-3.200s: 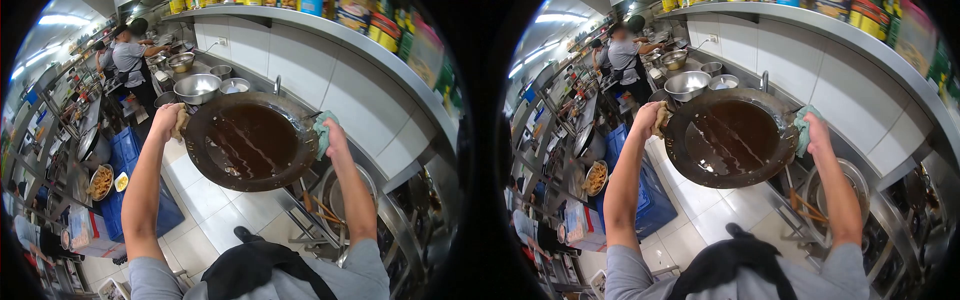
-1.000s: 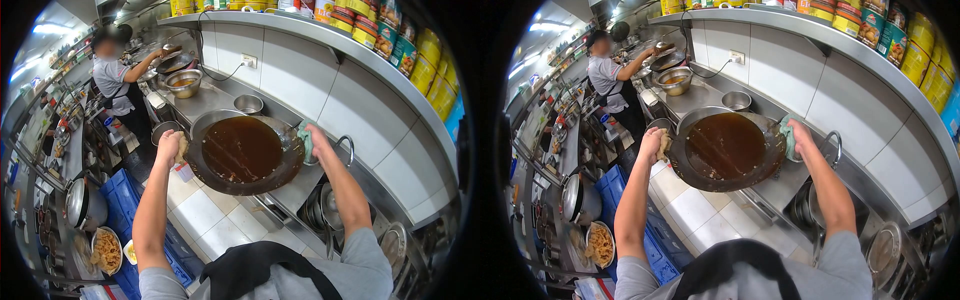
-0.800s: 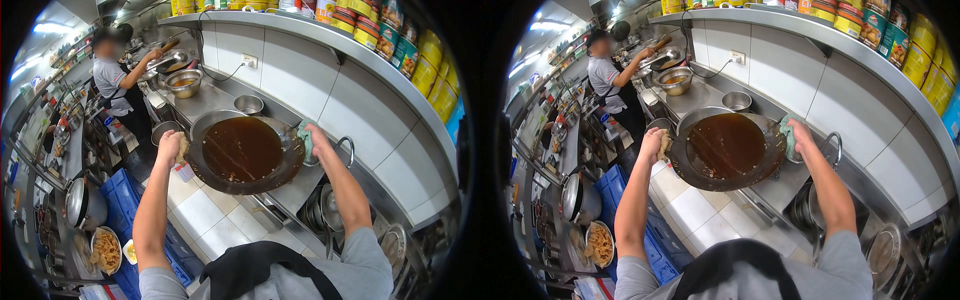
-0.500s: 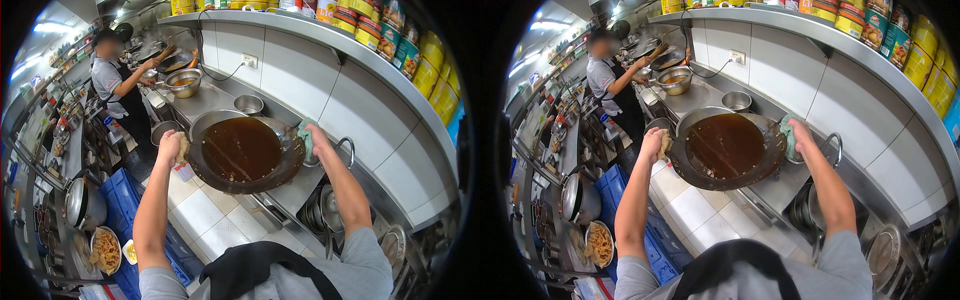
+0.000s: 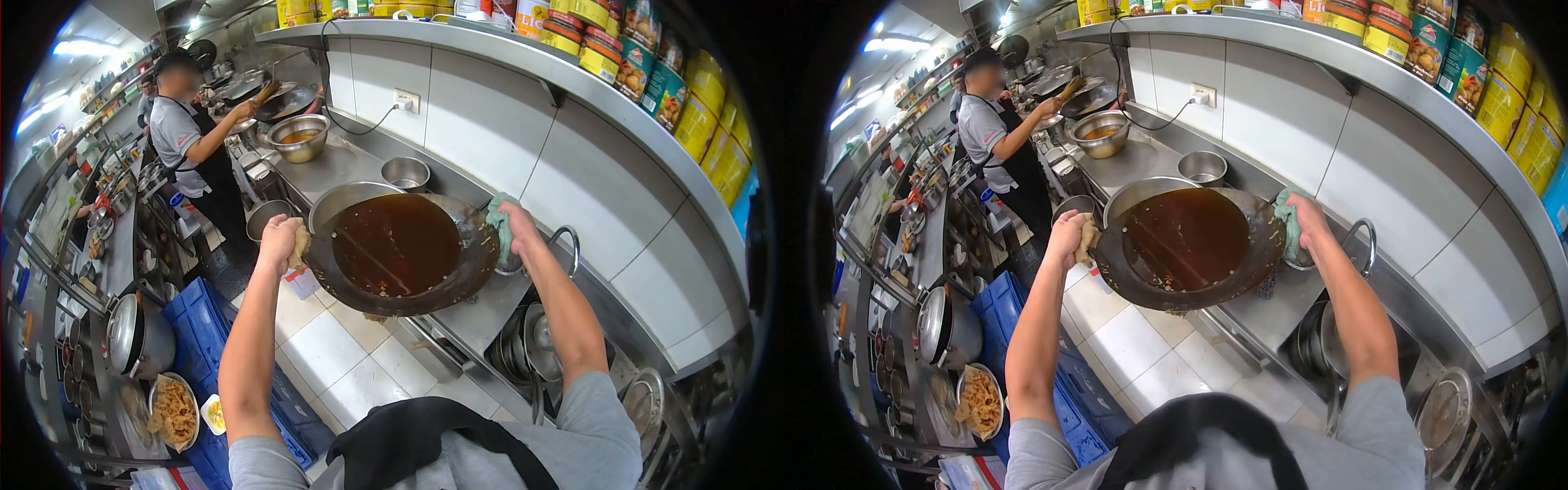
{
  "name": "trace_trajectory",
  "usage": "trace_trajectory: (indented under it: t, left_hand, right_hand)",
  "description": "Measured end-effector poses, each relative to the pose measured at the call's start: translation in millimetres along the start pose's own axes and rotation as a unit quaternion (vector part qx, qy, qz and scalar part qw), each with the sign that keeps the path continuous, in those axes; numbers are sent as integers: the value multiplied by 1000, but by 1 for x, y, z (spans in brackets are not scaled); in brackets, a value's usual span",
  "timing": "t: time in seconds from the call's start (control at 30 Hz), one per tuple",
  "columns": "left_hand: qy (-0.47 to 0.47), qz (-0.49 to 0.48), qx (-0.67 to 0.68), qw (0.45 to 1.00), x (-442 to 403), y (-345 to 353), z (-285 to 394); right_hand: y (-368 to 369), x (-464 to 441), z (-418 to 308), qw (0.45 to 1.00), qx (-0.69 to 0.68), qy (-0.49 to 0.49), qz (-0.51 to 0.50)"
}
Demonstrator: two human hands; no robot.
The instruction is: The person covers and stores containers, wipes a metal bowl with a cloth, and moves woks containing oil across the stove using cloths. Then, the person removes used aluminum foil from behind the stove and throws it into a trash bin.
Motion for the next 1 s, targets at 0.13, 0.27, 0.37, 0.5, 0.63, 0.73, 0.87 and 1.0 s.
trace_trajectory:
  t: [0.13, 0.27, 0.37, 0.5, 0.63, 0.73, 0.87, 1.0]
  left_hand:
    - [10, 13, -16, 1000, -4, 0, 0]
    - [6, 13, -15, 1000, -3, 2, -1]
    - [6, 14, -19, 1000, -3, 3, 0]
    - [3, 11, -21, 1000, -1, 5, 3]
    - [-5, 9, -15, 1000, 7, 9, 8]
    - [-7, 10, -11, 1000, 8, 9, 9]
    - [-5, 9, -9, 1000, 6, 8, 8]
    - [0, 9, -4, 1000, 6, 8, 7]
  right_hand:
    - [-5, 0, -4, 999, 30, -7, 24]
    - [-5, -6, -2, 1000, 20, -7, 4]
    - [-7, -6, -3, 1000, 23, -8, 7]
    - [-1, 1, -11, 1000, 15, -20, -3]
    - [-2, 4, -15, 1000, 26, -9, 12]
    - [-5, -1, -16, 1000, 24, -13, 14]
    - [-6, -10, -19, 999, 19, -33, -6]
    - [-6, -7, -22, 999, 21, -37, -14]
Point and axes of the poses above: each hand's wrist, its own x-axis away from the middle knuckle, its own y-axis out of the palm, z = x × y, the point moved 10 cm from there along -x, towards the middle knuckle, and after that the axes turned 2 degrees about -x, right-handed, at the moved point
